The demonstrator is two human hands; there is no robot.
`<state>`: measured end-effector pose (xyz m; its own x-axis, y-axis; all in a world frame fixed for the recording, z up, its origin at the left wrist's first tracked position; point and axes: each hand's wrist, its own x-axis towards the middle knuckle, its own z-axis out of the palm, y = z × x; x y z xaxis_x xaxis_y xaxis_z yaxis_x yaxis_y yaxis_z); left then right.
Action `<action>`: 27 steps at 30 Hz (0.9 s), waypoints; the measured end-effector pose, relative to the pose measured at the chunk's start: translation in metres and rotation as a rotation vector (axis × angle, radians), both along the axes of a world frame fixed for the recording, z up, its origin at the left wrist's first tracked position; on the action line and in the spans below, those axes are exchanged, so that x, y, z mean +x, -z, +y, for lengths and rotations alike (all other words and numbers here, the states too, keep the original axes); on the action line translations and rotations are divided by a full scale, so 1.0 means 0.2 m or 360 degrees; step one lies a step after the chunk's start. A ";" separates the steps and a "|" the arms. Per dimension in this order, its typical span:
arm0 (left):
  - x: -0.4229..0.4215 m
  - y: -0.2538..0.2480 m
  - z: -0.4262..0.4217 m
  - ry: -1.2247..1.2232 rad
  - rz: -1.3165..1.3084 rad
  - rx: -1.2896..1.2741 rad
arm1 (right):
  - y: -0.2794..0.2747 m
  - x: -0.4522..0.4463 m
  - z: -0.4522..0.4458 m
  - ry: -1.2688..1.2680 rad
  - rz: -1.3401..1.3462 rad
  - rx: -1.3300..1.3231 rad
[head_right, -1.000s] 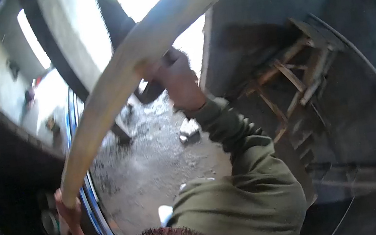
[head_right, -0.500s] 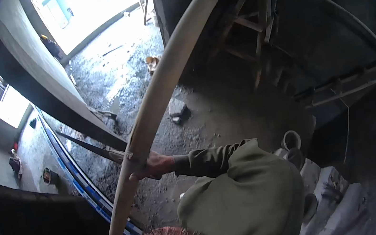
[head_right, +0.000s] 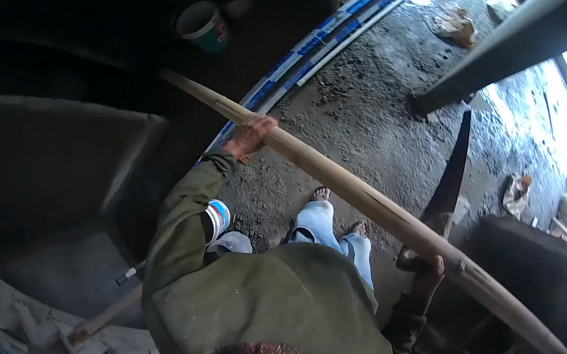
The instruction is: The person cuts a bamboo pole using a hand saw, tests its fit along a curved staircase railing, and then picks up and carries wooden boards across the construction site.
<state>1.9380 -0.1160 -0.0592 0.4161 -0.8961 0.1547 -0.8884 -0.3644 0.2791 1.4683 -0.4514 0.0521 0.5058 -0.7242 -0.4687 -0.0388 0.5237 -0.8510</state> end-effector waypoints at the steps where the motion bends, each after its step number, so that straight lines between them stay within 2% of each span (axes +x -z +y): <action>1: 0.03 0.01 0.02 -0.0029 -0.0017 0.0061 | -0.05 0.00 -0.01 0.0002 0.0008 0.0005; 3: 0.01 0.11 0.05 -0.0085 0.0035 0.0107 | -0.01 0.02 0.02 0.0002 0.0019 0.0012; 5: 0.01 0.22 0.07 -0.0109 0.0088 0.0158 | 0.08 0.01 0.05 0.0044 0.0312 0.0052; 7: 0.05 0.35 0.10 -0.0123 0.0098 0.0291 | 0.13 0.12 0.12 0.0024 0.0389 0.0007; 9: 0.14 0.45 0.15 -0.0162 0.0134 0.0280 | 0.23 0.24 0.18 0.0080 0.0421 0.0071; 10: 0.18 0.50 0.17 -0.0193 0.0156 0.0257 | 0.37 0.24 0.18 0.0111 0.0492 0.0120; 12: 0.25 0.68 0.27 -0.0260 0.0338 0.0070 | 0.45 0.34 0.20 -0.0306 0.0366 0.0302; 13: 0.30 0.72 0.31 -0.0223 0.0316 0.0137 | 0.35 0.48 0.26 -0.0375 0.0274 0.0417; 14: 0.35 0.75 0.33 -0.0185 0.0294 0.0202 | 0.55 0.44 0.28 -0.0471 0.0160 0.0418; 16: 0.37 0.60 0.16 -0.0512 0.0542 0.0925 | 0.57 0.59 0.31 -0.0506 0.0335 0.0436; 17: 0.38 0.69 0.20 -0.0223 0.0157 0.0692 | 0.57 0.67 0.34 -0.0486 0.0414 0.0467; 18: 0.32 0.56 0.07 -0.0085 0.0328 0.0542 | 0.58 0.77 0.38 -0.0487 0.0481 0.0509; 19: 0.21 0.32 -0.12 0.0022 0.0509 0.0407 | 0.69 0.88 0.50 -0.0012 0.0094 0.0325; 20: 0.10 0.15 -0.30 0.0173 0.0624 0.0304 | 0.90 0.88 0.57 -0.0209 0.0147 0.0281; 22: -0.22 -0.13 -0.62 0.0475 0.0747 0.0271 | 1.03 0.95 0.65 -0.0059 0.0048 0.0069; 24: -0.52 -0.33 -0.92 0.0749 0.0829 0.0295 | 1.10 0.94 0.68 -0.0192 0.0182 0.0183; 27: -0.95 -0.37 -1.31 0.0933 0.0789 0.0162 | 1.20 0.71 0.55 0.0005 0.0653 0.0060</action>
<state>1.7477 -0.3780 0.0142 -0.1316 -0.9911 -0.0207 -0.7239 0.0818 0.6851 1.6101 -0.3416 -0.1871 0.2689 -0.7038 -0.6575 -0.3694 0.5551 -0.7453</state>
